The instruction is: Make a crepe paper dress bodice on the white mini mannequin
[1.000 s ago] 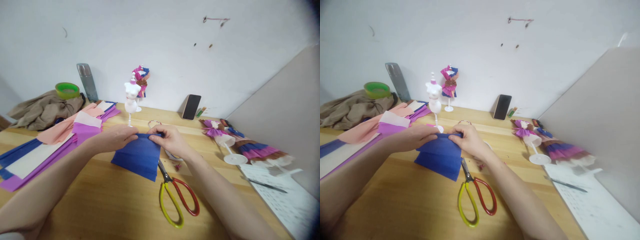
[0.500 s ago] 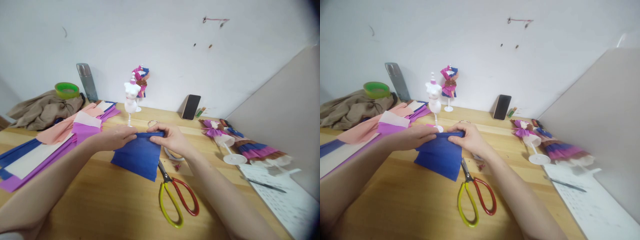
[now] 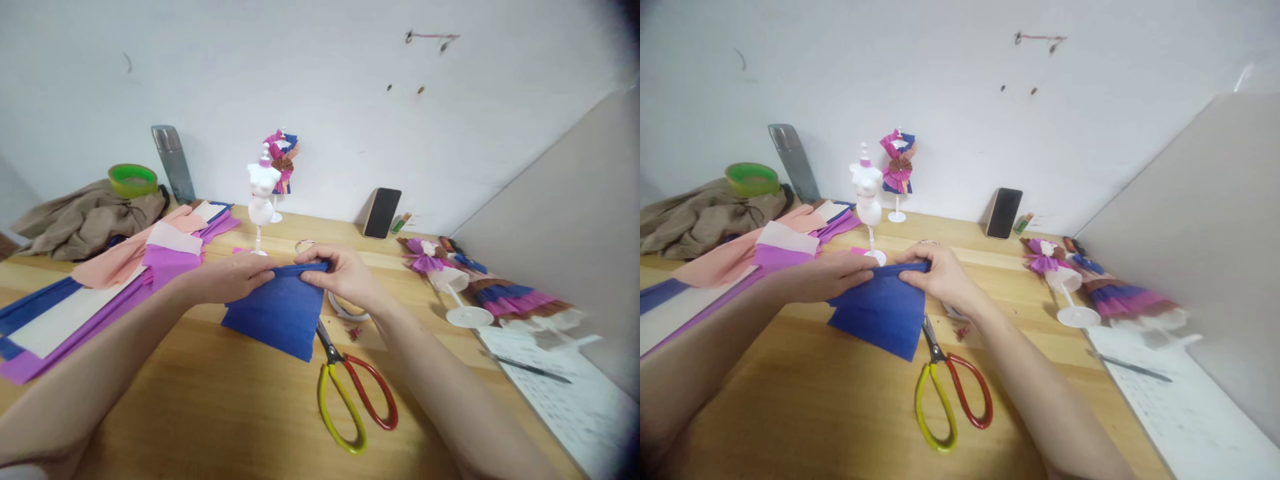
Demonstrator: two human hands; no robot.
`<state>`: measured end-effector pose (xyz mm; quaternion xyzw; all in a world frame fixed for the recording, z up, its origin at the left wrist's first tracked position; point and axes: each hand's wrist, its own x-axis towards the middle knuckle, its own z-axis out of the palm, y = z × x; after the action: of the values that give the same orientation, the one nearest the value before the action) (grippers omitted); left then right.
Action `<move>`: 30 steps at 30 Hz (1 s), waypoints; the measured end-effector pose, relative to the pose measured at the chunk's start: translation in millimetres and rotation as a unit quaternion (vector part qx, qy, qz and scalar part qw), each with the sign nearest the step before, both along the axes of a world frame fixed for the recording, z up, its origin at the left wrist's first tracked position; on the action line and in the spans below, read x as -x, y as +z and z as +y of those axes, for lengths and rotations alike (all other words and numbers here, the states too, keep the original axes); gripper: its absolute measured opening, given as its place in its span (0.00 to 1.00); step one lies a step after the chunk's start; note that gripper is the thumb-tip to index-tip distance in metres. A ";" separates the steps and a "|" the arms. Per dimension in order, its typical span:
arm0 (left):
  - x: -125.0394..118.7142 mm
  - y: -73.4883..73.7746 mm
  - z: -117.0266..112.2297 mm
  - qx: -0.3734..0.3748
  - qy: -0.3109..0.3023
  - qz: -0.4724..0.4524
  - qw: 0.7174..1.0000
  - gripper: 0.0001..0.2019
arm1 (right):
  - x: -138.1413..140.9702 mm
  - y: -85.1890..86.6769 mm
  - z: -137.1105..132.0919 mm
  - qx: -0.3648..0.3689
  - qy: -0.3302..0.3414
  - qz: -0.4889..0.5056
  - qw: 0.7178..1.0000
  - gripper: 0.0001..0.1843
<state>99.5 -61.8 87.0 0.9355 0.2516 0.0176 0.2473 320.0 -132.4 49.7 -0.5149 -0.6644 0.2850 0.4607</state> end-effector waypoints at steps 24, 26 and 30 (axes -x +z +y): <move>-2.4 1.7 -1.8 -0.030 -0.002 0.030 0.999 0.14 | -1.0 1.0 -0.7 0.003 0.020 -0.011 1.000 0.07; -2.6 1.6 -2.0 -0.036 0.000 0.039 0.999 0.14 | -0.6 0.4 -0.3 0.005 0.020 -0.014 1.000 0.06; -0.8 -1.8 -0.3 -0.046 -0.011 0.039 0.998 0.15 | -0.5 0.2 0.0 0.014 0.017 -0.020 1.000 0.06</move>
<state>100.3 -62.1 85.2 0.9485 0.2499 -0.0100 0.1941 320.5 -132.4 49.8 -0.5158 -0.6777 0.2918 0.4353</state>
